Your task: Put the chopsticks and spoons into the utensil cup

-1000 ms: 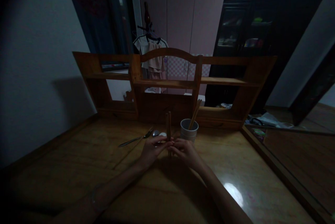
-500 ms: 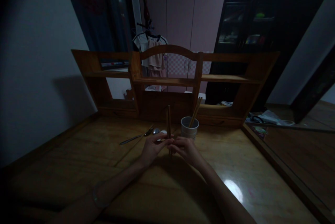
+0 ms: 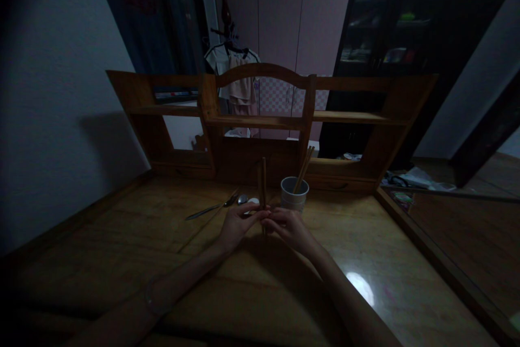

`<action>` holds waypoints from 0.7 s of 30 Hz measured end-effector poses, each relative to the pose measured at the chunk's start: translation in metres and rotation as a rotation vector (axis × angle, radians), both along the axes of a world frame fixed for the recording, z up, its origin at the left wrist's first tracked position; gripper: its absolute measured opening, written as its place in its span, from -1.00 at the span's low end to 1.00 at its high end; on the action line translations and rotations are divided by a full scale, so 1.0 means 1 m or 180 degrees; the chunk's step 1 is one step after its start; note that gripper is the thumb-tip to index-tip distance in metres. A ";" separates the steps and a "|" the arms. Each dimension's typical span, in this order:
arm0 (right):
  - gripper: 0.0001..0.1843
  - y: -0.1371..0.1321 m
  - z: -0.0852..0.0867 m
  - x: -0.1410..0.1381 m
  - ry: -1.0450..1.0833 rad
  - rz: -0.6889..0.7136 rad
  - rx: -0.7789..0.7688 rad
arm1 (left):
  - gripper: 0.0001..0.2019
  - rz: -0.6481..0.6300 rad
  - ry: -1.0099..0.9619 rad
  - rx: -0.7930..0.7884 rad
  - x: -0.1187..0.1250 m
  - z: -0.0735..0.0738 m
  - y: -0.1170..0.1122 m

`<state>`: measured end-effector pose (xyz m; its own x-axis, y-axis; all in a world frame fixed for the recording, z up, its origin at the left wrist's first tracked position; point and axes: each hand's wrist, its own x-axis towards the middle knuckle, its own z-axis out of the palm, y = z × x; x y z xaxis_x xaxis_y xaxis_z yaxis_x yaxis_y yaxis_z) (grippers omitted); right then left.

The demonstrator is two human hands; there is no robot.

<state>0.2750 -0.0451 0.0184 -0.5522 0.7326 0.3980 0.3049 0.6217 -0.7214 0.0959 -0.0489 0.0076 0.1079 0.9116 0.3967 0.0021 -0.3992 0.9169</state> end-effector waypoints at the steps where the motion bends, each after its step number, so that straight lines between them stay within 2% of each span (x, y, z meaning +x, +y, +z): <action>1: -0.61 0.000 0.000 0.000 -0.0001 0.0022 0.0015 | -0.73 -0.0001 -0.0002 0.0013 0.000 0.000 0.000; 9: -0.65 -0.001 0.004 0.001 -0.0089 0.0152 0.0183 | -0.75 -0.0012 0.0101 0.0381 0.001 0.003 -0.001; 14: -0.72 -0.003 0.002 -0.001 -0.0189 -0.0020 0.0647 | -0.78 0.0031 0.0360 0.0658 -0.002 0.004 -0.006; 21: -0.70 -0.002 -0.005 -0.002 -0.0226 -0.0232 0.1280 | -0.82 0.0187 0.0506 0.1315 -0.005 0.006 -0.014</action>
<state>0.2729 -0.0472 0.0136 -0.5411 0.5646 0.6233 0.3987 0.8248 -0.4010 0.0910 -0.0625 0.0140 0.1498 0.6865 0.7116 0.1638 -0.7269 0.6669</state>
